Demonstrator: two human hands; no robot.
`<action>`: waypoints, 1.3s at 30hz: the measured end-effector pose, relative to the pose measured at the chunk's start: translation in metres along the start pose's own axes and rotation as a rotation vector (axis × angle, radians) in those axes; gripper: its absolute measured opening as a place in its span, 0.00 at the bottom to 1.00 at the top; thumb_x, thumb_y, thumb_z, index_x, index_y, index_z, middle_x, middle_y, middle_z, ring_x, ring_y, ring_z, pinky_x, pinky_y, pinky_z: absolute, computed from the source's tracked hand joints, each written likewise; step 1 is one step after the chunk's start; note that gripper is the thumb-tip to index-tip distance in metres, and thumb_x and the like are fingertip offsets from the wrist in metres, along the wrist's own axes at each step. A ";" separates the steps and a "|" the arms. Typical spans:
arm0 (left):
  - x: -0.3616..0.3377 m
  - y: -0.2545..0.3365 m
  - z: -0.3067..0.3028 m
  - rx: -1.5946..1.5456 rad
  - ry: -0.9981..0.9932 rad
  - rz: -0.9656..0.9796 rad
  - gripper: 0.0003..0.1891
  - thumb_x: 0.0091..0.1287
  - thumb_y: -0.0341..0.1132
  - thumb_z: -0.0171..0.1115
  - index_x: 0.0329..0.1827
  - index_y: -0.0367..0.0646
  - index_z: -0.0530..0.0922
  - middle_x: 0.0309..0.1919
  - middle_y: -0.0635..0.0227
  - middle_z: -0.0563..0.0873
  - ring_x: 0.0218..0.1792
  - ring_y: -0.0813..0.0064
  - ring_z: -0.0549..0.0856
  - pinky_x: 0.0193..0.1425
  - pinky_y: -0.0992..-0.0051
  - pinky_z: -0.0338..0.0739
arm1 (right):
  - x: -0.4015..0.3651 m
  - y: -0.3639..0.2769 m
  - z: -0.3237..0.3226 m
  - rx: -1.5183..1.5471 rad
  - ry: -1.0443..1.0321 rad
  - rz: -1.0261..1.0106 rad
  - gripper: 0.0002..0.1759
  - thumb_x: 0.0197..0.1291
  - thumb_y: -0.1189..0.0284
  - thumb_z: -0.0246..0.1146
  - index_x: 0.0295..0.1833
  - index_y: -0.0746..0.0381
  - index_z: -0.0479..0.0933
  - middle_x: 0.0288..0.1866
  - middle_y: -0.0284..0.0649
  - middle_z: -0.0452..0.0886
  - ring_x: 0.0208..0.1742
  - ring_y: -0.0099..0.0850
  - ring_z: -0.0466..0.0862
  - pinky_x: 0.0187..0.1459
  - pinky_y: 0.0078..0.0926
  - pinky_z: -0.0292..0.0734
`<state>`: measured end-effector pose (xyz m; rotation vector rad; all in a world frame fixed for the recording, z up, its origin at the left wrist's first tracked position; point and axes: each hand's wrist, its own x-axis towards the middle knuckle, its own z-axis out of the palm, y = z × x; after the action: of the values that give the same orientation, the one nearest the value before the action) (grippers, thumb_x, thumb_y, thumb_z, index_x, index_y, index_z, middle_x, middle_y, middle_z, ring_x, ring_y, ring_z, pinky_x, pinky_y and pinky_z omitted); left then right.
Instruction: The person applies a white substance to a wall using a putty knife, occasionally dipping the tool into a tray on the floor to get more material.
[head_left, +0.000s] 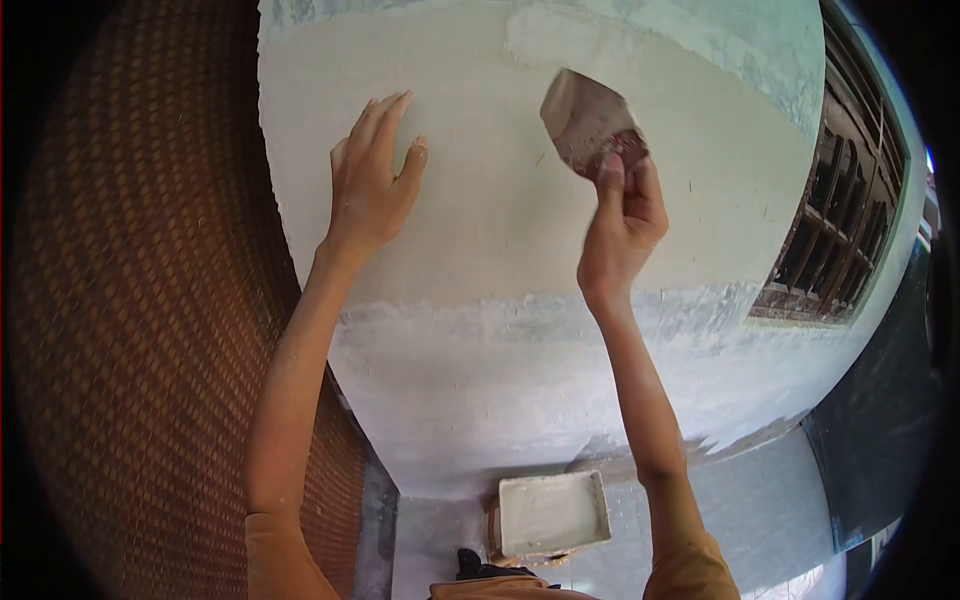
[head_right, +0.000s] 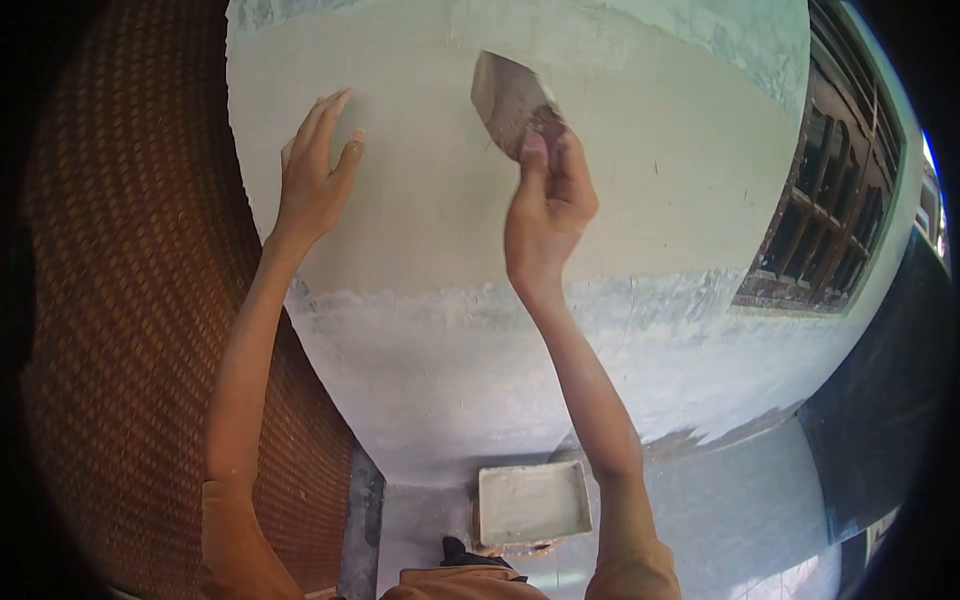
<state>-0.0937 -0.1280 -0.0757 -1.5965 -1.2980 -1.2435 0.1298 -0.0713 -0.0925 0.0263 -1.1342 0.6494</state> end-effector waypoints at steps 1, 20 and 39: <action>0.009 -0.004 0.003 0.003 0.009 0.006 0.27 0.74 0.44 0.51 0.73 0.43 0.66 0.71 0.58 0.70 0.75 0.55 0.64 0.73 0.52 0.56 | 0.011 0.009 0.009 -0.194 -0.052 -0.256 0.15 0.69 0.83 0.56 0.59 0.69 0.77 0.54 0.43 0.84 0.56 0.30 0.83 0.59 0.26 0.76; 0.075 -0.031 0.054 0.225 0.260 0.269 0.29 0.71 0.43 0.55 0.74 0.46 0.67 0.74 0.68 0.68 0.75 0.61 0.64 0.72 0.53 0.55 | 0.109 0.074 0.066 -0.872 -0.418 -1.124 0.34 0.49 0.89 0.57 0.64 0.55 0.77 0.62 0.40 0.81 0.68 0.38 0.76 0.70 0.47 0.68; 0.074 -0.048 0.042 0.234 0.218 0.273 0.29 0.69 0.38 0.52 0.75 0.50 0.67 0.75 0.73 0.68 0.75 0.68 0.65 0.72 0.52 0.53 | 0.058 0.034 0.037 -0.787 -0.354 -0.838 0.24 0.59 0.90 0.57 0.60 0.65 0.80 0.55 0.46 0.85 0.59 0.36 0.84 0.61 0.35 0.78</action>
<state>-0.1285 -0.0568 -0.0179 -1.3762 -1.0103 -1.0243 0.0980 -0.0293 -0.0374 -0.0569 -1.5079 -0.5838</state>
